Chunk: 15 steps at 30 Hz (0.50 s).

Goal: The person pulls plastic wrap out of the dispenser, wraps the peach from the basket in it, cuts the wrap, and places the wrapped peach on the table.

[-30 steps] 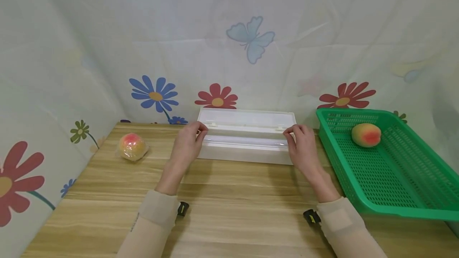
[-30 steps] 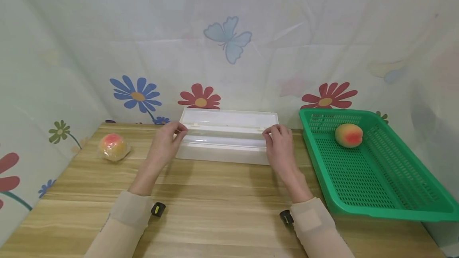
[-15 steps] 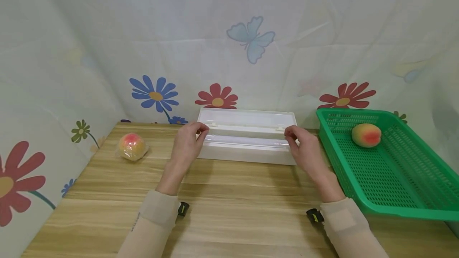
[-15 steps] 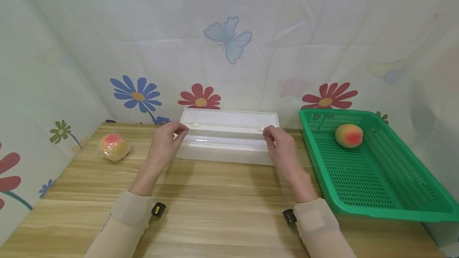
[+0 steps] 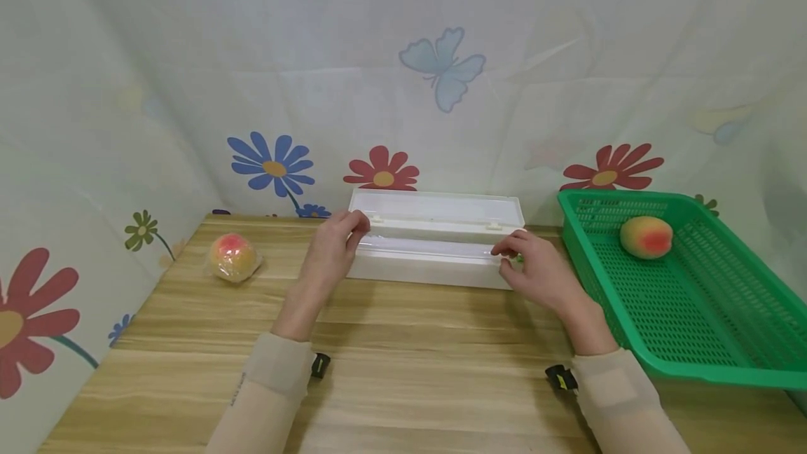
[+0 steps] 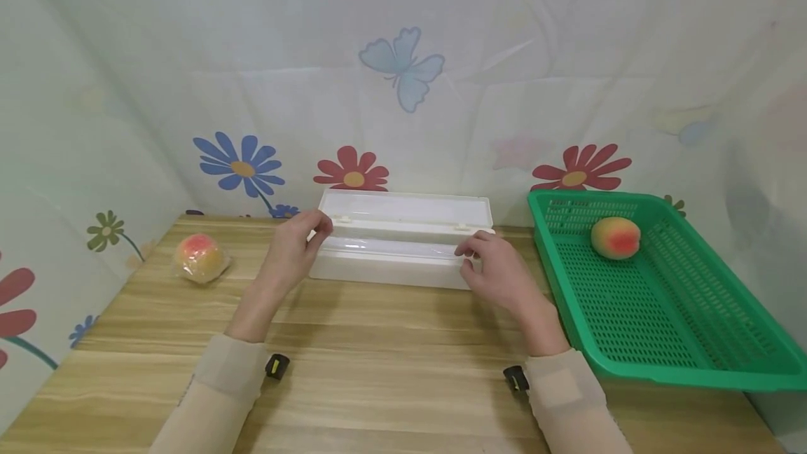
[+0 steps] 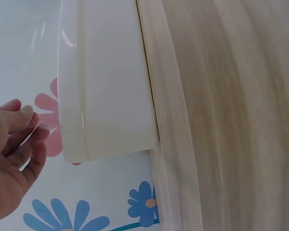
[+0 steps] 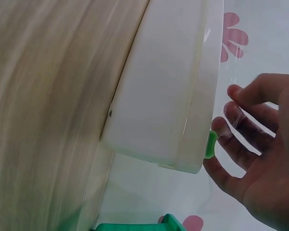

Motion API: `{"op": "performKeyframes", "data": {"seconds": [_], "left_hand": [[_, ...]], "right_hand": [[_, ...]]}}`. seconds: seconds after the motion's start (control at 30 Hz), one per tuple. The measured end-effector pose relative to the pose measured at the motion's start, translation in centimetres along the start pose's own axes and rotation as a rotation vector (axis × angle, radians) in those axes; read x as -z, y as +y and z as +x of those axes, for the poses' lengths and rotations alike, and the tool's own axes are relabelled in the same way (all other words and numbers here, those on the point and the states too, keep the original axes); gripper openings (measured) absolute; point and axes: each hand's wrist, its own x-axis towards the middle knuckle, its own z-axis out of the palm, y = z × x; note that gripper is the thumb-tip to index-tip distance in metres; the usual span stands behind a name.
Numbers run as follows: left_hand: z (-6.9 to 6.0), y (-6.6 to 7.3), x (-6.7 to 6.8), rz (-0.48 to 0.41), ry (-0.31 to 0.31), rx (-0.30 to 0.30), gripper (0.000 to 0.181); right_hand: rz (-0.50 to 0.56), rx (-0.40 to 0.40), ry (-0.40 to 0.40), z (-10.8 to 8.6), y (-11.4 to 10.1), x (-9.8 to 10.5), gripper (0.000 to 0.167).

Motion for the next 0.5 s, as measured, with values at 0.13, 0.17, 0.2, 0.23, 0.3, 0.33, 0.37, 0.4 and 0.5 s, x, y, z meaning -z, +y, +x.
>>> {"op": "performKeyframes", "data": {"seconds": [0.13,0.17,0.2,0.23,0.3,0.33,0.37,0.4,0.5], "left_hand": [[-0.1,-0.1,0.2,0.013,-0.035,-0.002,0.015],[-0.2,-0.1,0.2,0.022,-0.037,-0.001,0.015],[-0.2,0.0,0.3,0.035,-0.037,0.000,0.014],[-0.2,0.0,0.3,0.048,-0.036,0.003,0.012],[-0.1,0.1,0.3,0.070,-0.033,0.011,0.008],[-0.1,0.2,0.4,0.081,-0.035,0.020,0.006],[-0.1,0.2,0.4,0.089,-0.039,0.027,0.006],[-0.1,0.3,0.4,0.095,-0.043,0.040,0.005],[-0.2,0.6,0.5,0.107,-0.058,0.073,0.005]], "right_hand": [[-0.026,-0.041,0.046,0.1,0.0,-0.2,0.023],[-0.039,-0.054,0.068,0.1,0.0,-0.3,0.024],[-0.052,-0.069,0.090,0.1,0.0,-0.4,0.024],[-0.066,-0.081,0.112,0.2,-0.1,-0.5,0.023],[-0.083,-0.093,0.152,0.1,-0.1,-0.7,0.018],[-0.088,-0.092,0.169,0.1,-0.1,-0.8,0.014],[-0.091,-0.092,0.185,0.1,-0.1,-0.9,0.010],[-0.090,-0.095,0.199,0.1,-0.2,-1.0,0.008],[-0.090,-0.103,0.235,0.2,-0.4,-1.2,0.008]]}}
